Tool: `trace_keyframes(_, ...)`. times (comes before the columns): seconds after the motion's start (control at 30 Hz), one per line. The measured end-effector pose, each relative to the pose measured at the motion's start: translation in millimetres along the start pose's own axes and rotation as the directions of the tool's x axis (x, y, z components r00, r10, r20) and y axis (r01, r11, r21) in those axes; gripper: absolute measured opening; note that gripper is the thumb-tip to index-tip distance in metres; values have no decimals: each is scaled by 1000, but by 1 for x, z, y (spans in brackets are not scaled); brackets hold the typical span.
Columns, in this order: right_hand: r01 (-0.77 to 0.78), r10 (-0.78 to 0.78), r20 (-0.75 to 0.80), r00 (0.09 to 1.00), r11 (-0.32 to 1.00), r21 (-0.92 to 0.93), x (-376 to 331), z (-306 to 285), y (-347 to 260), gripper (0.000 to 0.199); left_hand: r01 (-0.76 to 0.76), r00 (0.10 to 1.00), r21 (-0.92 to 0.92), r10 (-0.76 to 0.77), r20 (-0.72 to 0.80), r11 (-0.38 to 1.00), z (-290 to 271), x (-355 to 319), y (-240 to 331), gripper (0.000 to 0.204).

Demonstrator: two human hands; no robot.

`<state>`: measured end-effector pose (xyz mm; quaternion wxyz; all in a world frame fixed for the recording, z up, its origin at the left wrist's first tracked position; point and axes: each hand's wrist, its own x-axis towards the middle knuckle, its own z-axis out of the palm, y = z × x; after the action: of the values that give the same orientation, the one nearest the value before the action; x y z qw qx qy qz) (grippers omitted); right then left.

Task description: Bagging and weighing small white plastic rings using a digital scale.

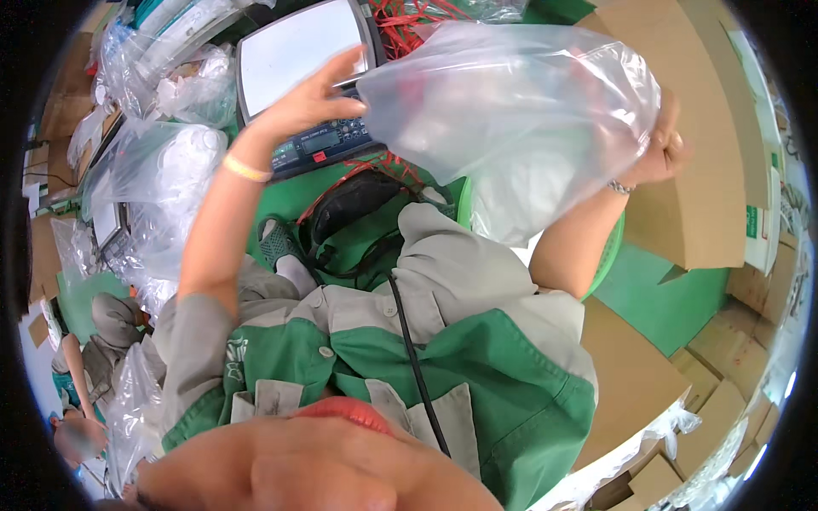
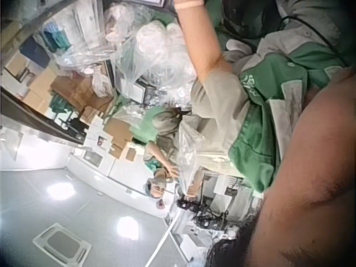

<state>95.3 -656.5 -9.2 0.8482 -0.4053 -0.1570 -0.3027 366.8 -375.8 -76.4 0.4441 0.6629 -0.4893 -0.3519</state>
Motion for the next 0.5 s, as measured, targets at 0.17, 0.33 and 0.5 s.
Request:
trace_keyframes(0.17, 73, -68, -42, 997, 990, 118, -9, -16, -2, 18, 213, 949, -773, 60, 308, 597, 47, -11, -8, 67)
trace_keyframes(0.33, 80, -86, -210, 974, 996, -38, -15, -35, 9, 19, 181, 981, -713, -78, 175, 678, 46, -8, -4, 32)
trace_keyframes(0.5, -99, -134, -398, 908, 852, -514, 3, 18, 59, 29, 63, 906, -314, -186, -380, 947, 32, 0, 6, 33)
